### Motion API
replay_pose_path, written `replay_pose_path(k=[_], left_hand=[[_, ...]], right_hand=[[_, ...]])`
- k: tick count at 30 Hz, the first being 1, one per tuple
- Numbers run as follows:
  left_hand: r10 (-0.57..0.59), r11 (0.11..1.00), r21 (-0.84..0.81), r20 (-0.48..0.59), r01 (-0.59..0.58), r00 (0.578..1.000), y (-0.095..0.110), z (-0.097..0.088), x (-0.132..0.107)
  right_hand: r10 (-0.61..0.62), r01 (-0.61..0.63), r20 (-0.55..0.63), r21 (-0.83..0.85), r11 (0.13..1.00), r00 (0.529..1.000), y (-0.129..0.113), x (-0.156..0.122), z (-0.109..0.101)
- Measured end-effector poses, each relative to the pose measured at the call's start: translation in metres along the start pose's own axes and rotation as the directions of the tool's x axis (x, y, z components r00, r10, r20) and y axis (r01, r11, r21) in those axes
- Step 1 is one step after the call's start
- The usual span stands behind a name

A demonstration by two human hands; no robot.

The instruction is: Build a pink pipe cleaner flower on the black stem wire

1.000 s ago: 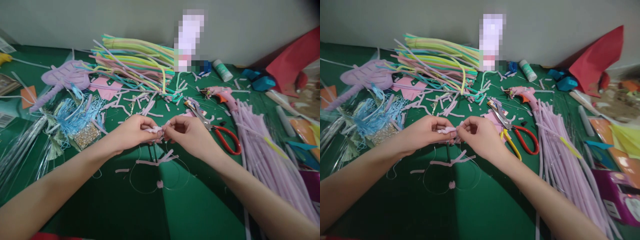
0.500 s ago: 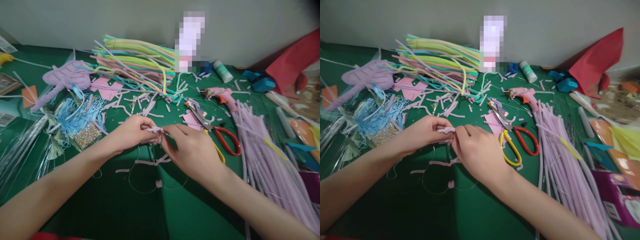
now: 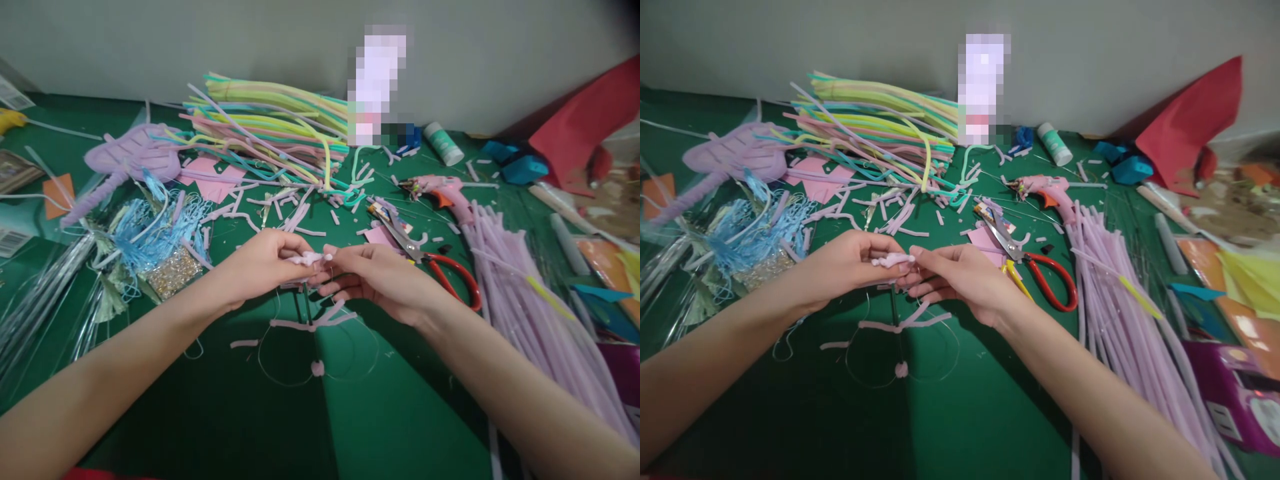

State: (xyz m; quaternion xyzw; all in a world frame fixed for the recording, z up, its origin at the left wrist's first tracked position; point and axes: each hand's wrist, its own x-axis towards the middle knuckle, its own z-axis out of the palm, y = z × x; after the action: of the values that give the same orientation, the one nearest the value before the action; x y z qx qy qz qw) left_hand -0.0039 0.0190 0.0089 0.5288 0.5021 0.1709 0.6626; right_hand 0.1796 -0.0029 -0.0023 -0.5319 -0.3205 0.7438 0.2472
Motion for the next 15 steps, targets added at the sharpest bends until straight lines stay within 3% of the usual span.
replay_pose_path(k=[7, 12, 15], left_hand=[[-0.075, 0.997, -0.032, -0.01, 0.075, 0.997, 0.0034, 0.0037, 0.0007], [-0.078, 0.997, -0.011, -0.015, 0.078, 0.997, 0.0027, 0.0038, 0.0023], [-0.064, 0.997, 0.047, -0.013, 0.064, 0.998, 0.0016, 0.0002, 0.002]], right_hand=[[-0.113, 0.114, -0.092, 0.01, 0.993, 0.989, 0.0052, -0.0013, 0.0073], [-0.274, 0.259, -0.121, -0.122, 0.958, 0.954, 0.0098, -0.0005, 0.0096], [-0.31, 0.287, -0.124, -0.173, 0.942, 0.942, 0.0102, -0.0002, 0.0097]])
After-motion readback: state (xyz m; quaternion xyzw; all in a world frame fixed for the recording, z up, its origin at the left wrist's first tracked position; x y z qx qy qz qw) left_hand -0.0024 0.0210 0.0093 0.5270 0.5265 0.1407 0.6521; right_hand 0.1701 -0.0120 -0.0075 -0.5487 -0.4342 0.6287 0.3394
